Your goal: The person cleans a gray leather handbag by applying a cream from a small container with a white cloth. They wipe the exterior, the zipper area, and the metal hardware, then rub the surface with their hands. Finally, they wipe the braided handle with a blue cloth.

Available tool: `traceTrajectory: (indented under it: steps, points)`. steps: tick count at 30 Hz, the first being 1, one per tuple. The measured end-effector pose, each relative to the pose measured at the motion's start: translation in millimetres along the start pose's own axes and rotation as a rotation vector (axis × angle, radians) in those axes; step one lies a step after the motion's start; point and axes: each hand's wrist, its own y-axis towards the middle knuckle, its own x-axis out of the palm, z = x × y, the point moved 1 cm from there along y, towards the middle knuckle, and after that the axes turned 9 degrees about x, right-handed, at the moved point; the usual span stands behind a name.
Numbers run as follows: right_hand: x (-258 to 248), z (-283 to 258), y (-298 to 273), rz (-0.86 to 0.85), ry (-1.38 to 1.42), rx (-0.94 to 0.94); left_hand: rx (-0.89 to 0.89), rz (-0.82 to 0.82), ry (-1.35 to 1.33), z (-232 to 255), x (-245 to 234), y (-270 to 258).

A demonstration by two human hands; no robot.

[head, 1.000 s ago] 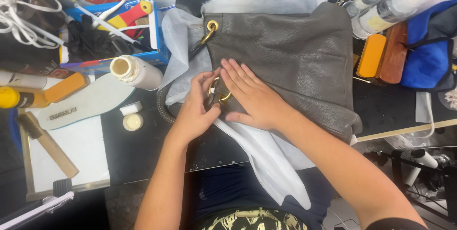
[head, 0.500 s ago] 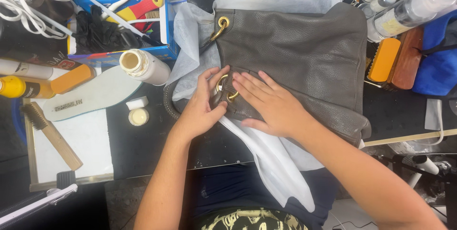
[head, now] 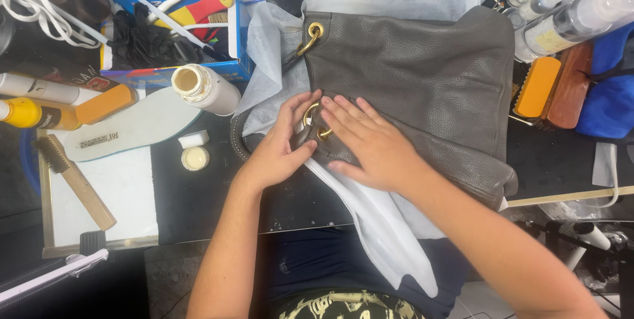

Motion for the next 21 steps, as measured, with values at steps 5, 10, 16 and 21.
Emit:
traceTrajectory:
  steps: [5,10,16,21]
  points:
    - [11,-28,-6,0.027,0.141,0.005,-0.046,0.007,-0.065,3,-2,0]
    - [1,-15,-24,-0.112,0.085,-0.104,-0.027,-0.003,-0.004,6,-3,2]
    - [7,-20,-9,-0.072,0.136,-0.154,-0.026,0.017,-0.118,7,-2,2]
    - [5,-21,-15,-0.126,0.156,-0.189,-0.034,0.025,-0.033,10,0,3]
